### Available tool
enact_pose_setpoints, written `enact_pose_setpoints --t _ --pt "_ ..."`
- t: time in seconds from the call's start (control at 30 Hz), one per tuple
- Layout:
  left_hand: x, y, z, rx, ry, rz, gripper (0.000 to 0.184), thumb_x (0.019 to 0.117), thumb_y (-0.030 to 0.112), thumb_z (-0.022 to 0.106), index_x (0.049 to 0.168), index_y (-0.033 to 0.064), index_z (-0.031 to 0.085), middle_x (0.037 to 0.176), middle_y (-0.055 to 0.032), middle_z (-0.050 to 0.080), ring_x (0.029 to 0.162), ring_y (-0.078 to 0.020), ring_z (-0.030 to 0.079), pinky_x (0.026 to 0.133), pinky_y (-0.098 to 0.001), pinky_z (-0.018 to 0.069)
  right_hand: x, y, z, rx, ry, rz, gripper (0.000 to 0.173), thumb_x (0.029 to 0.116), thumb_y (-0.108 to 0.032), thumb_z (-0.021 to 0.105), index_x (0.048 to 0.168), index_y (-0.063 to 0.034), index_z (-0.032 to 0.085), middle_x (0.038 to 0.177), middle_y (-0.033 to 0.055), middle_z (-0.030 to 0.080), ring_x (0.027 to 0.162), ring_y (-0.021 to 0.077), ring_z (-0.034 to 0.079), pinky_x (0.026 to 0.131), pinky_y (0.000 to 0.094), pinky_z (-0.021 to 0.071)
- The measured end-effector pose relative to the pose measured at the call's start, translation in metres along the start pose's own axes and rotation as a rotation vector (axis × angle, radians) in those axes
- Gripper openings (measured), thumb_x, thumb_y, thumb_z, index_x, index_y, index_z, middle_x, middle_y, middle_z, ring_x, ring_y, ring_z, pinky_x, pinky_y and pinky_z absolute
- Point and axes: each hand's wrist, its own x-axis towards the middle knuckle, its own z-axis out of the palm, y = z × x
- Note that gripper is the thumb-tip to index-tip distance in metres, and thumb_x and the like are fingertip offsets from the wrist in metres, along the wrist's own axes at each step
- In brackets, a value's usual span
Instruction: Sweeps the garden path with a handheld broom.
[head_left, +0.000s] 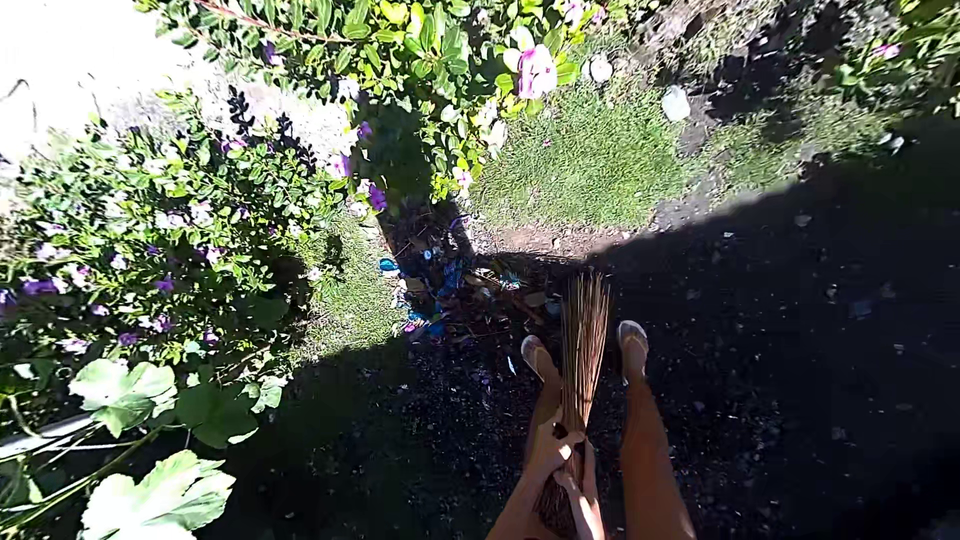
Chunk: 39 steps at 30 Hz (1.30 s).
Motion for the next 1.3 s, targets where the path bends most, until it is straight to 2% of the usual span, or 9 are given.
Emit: enact_pose_setpoints --t 0.1,0.27,0.47,0.6,0.7,0.8,0.9,1.07,1.3 --pt "0.019 -0.005 -0.031 0.065 -0.002 -0.095 0.061 0.0974 0.011 0.066 0.151 -0.0067 0.041 0.141 -0.0306 0.054 0.129 -0.0351 0.055 0.111 -0.0447 0.041 0.025 0.021 0.029 0.024 0.012 0.061 0.091 0.0881 -0.007 0.056 0.161 -0.0003 0.002 0.165 0.0286 0.014 0.15 0.0333 0.027 0.12 0.0451 0.0282" --pt "-0.015 -0.001 -0.117 -0.081 0.494 -0.102 0.058 0.0986 0.006 0.064 0.15 -0.0076 0.041 0.136 -0.0317 0.057 0.122 -0.0341 0.059 0.106 -0.043 0.0442 0.043 0.007 0.1 0.015 -0.498 0.17 0.096 0.0881 -0.005 0.058 0.163 -0.0071 -0.003 0.162 0.0282 0.023 0.14 0.0317 0.042 0.11 0.0449 0.0419" --pt "-0.03 0.025 -0.083 -0.067 0.833 0.06 0.064 0.0992 0.007 0.063 0.154 -0.0084 0.033 0.135 -0.0342 0.058 0.122 -0.0397 0.06 0.107 -0.0476 0.0431 0.059 -0.026 0.068 -0.053 -0.762 0.101 0.097 0.0805 -0.005 0.058 0.163 -0.0084 0.007 0.164 0.0205 0.023 0.141 0.0219 0.041 0.111 0.0378 0.0405" --pt "-0.045 0.024 -0.05 -0.041 0.697 0.088 0.066 0.0968 0.006 0.065 0.153 -0.0086 0.034 0.13 -0.0332 0.061 0.114 -0.0363 0.065 0.102 -0.045 0.0476 0.027 -0.012 0.034 -0.051 -0.538 0.104 0.101 0.0745 -0.011 0.062 0.162 -0.0066 0.012 0.157 0.0226 0.035 0.132 0.0219 0.052 0.103 0.0379 0.0486" --pt "-0.035 0.017 -0.031 -0.024 0.375 0.088 0.065 0.0949 0.007 0.065 0.151 -0.0088 0.037 0.131 -0.0315 0.061 0.114 -0.0315 0.065 0.102 -0.0423 0.0482 0.001 -0.011 0.018 -0.045 -0.255 0.064 0.099 0.0794 -0.008 0.062 0.162 -0.0007 0.008 0.166 0.025 0.016 0.15 0.0273 0.028 0.12 0.0406 0.0284" --pt "0.003 0.018 -0.027 0.009 0.135 -0.025 0.064 0.0966 0.01 0.066 0.152 -0.0053 0.038 0.138 -0.0305 0.057 0.123 -0.0337 0.059 0.108 -0.0439 0.0435 0.024 -0.001 0.021 -0.04 -0.066 0.011 0.099 0.0804 -0.005 0.059 0.161 0.0027 0.002 0.165 0.0292 0.012 0.151 0.0314 0.024 0.121 0.0411 0.0245" --pt "0.035 0.002 -0.057 -0.02 0.325 -0.07 0.059 0.098 0.01 0.066 0.15 -0.0061 0.043 0.137 -0.0318 0.057 0.125 -0.0375 0.059 0.109 -0.0466 0.0429 0.07 0.003 0.044 -0.079 -0.25 0.14 0.09 0.0907 -0.002 0.055 0.163 -0.0076 0.003 0.163 0.0265 0.023 0.143 0.0327 0.039 0.113 0.0462 0.0377" --pt "0.019 0.008 -0.107 -0.15 0.661 -0.058 0.055 0.0995 0.008 0.064 0.149 -0.0063 0.044 0.133 -0.0321 0.06 0.119 -0.0371 0.061 0.106 -0.0463 0.0435 0.094 -0.012 0.093 -0.129 -0.606 0.114 0.093 0.0882 0.001 0.055 0.163 -0.0077 0.0 0.163 0.0263 0.022 0.142 0.031 0.041 0.112 0.0436 0.0399" --pt "0.006 0.021 -0.049 -0.196 0.868 0.032 0.058 0.0976 0.005 0.065 0.148 -0.0096 0.042 0.127 -0.0332 0.063 0.113 -0.0375 0.064 0.103 -0.0464 0.0464 0.102 -0.018 0.037 -0.222 -0.755 0.028 0.098 0.0789 -0.006 0.06 0.162 -0.0053 0.01 0.164 0.0215 0.025 0.146 0.0247 0.036 0.117 0.0389 0.0347"
